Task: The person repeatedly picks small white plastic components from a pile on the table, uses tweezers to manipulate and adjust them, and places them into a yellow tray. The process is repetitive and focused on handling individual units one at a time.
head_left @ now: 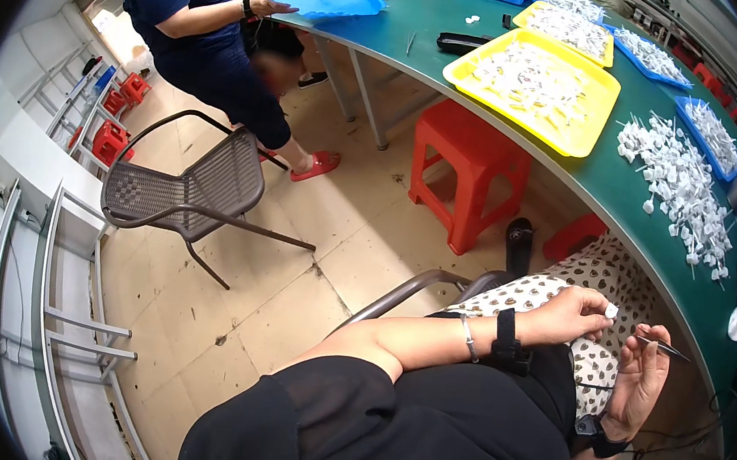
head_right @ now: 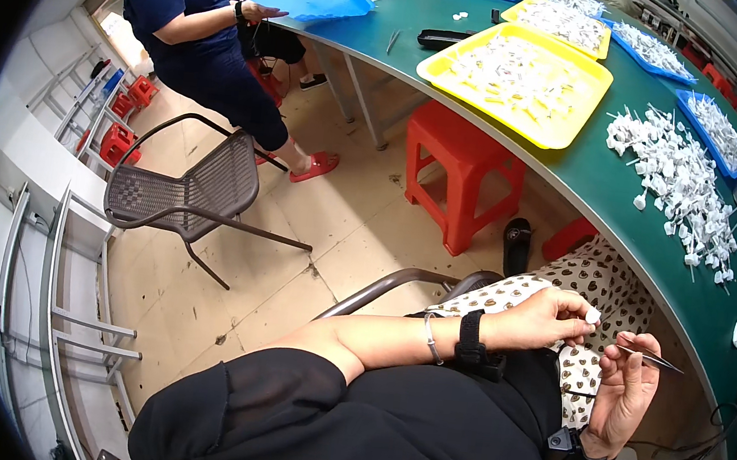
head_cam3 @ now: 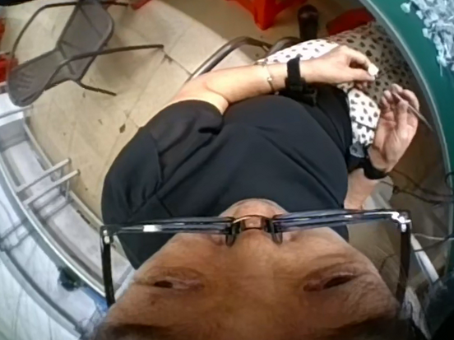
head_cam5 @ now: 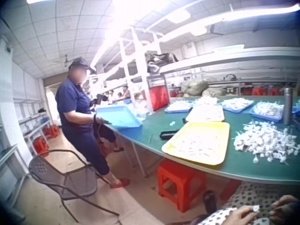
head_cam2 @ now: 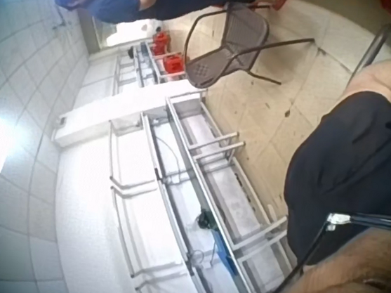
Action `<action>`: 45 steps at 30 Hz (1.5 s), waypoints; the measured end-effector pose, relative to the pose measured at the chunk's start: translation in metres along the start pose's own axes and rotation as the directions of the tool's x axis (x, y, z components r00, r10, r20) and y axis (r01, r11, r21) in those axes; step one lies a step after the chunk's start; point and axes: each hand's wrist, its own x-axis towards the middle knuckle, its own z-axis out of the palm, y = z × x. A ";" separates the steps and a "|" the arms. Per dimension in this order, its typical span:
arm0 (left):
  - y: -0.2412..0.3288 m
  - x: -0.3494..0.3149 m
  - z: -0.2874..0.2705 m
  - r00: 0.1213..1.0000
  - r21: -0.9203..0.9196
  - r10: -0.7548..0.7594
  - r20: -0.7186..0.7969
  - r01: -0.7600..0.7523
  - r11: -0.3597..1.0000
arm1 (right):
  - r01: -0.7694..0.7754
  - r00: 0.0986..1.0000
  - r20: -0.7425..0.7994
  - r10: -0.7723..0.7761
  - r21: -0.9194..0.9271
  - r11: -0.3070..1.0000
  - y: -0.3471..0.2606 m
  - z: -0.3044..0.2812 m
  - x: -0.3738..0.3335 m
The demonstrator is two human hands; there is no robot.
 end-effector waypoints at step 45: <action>-0.006 0.001 -0.001 0.985 0.077 0.144 -0.095 -0.137 0.988 | 0.011 1.000 -0.010 -0.011 0.012 1.000 0.012 0.006 0.001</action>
